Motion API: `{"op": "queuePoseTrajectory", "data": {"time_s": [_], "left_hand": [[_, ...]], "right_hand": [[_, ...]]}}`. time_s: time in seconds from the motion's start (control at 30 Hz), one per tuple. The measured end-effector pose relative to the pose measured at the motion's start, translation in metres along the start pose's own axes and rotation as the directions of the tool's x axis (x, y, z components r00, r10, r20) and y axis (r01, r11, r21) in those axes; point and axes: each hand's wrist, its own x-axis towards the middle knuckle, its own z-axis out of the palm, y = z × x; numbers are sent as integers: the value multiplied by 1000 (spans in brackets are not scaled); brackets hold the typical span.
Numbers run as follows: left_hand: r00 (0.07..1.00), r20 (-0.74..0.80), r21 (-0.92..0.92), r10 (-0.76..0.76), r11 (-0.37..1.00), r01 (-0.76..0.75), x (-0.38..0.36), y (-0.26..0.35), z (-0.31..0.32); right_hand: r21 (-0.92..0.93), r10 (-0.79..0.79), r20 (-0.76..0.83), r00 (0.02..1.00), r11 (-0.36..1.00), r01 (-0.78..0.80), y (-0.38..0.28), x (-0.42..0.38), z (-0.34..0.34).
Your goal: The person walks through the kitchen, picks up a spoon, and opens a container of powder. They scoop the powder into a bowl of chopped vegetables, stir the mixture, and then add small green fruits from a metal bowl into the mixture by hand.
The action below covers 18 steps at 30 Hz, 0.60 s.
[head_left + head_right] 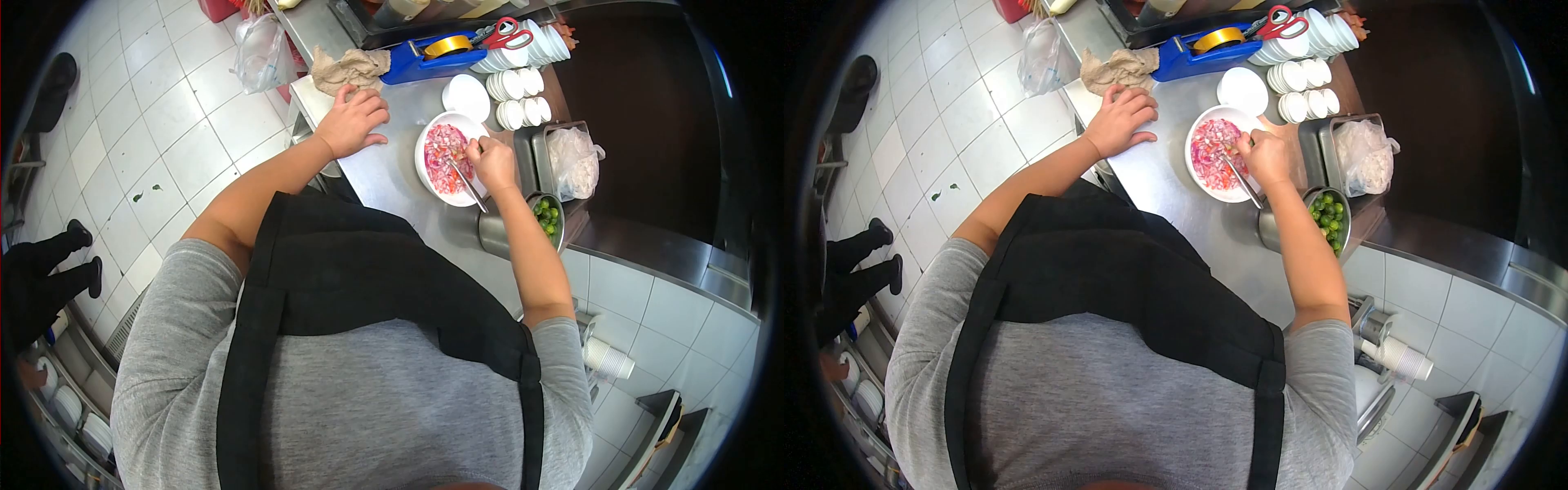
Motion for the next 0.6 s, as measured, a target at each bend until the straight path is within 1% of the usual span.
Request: {"op": "queuePoseTrajectory", "data": {"time_s": [0.17, 0.27, 0.37, 0.4, 0.43, 0.5, 0.6], "left_hand": [[1000, 6, -6, -4, 1000, 4, 0, 0, -1], [1000, 15, -16, -10, 1000, 10, 0, 0, -1], [999, 38, -14, -23, 1000, 23, 0, 0, -2], [999, 34, -21, -25, 999, 26, 0, 1, -3], [999, 32, -28, -27, 999, 28, 1, 1, -4], [999, 35, -38, -30, 999, 31, 1, 2, -5], [998, 39, -33, -44, 998, 45, 1, 2, -6]], "right_hand": [[69, 89, -35, 995, 994, -87, 1, -1, 10], [123, 264, 4, 965, 957, -262, -7, -2, 1], [205, 114, -227, 967, 976, -66, 4, 2, -13], [262, 161, -227, 960, 960, -99, -6, 4, -32], [250, 166, -247, 955, 963, -103, -6, 7, -48], [319, 302, -191, 934, 919, -232, 2, 9, -71], [445, 345, -303, 888, 875, -188, -14, 9, -72]]}}
